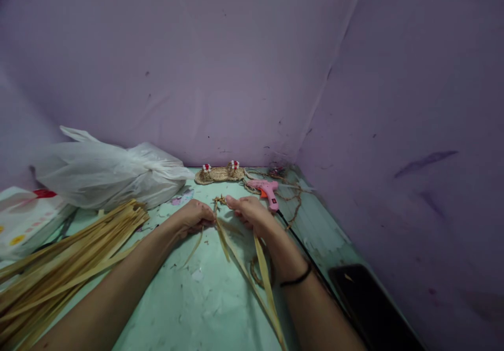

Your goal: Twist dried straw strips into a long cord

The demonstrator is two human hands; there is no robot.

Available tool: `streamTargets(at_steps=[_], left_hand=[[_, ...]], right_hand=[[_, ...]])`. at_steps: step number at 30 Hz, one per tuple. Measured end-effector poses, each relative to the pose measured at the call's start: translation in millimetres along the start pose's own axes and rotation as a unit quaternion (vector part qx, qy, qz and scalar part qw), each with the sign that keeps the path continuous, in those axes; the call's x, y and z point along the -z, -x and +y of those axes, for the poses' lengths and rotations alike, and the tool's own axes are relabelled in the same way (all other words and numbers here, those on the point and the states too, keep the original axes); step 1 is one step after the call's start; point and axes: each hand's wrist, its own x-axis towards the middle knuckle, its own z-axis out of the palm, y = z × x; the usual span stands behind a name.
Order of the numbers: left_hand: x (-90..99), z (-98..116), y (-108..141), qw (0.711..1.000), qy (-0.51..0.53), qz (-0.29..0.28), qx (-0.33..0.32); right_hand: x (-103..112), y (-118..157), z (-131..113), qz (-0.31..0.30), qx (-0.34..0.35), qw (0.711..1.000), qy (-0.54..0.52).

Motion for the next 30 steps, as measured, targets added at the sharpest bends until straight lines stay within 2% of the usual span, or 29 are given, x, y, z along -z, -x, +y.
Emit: streamTargets(at_steps=[3, 6, 14, 18, 22, 25, 30], left_hand=[[1.7, -3, -3, 1.000, 0.000, -0.002, -0.001], [4.4, -5, -7, 1.000, 0.007, -0.016, -0.001], [9.9, -3, -6, 0.998, 0.037, -0.054, 0.010], [10.9, -2, -4, 0.998, 0.035, -0.059, 0.013], [11.4, -1, -3, 0.998, 0.033, -0.060, 0.008], [11.8, -2, -4, 0.997, 0.030, -0.064, 0.002], [11.9, -5, -7, 0.998, 0.024, -0.058, -0.005]], right_hand=[[-6, -8, 9, 0.026, 0.081, 0.990, 0.108], [-7, -17, 15, 0.062, 0.145, 0.974, 0.160], [-9, -20, 18, 0.096, 0.163, 0.953, 0.235], [-18, -24, 30, 0.126, 0.164, 0.955, 0.213], [-24, -28, 36, 0.072, 0.170, 0.967, 0.175], [-27, -26, 32, 0.016, 0.131, 0.983, 0.125], [-27, -16, 20, -0.005, 0.094, 0.990, 0.108]])
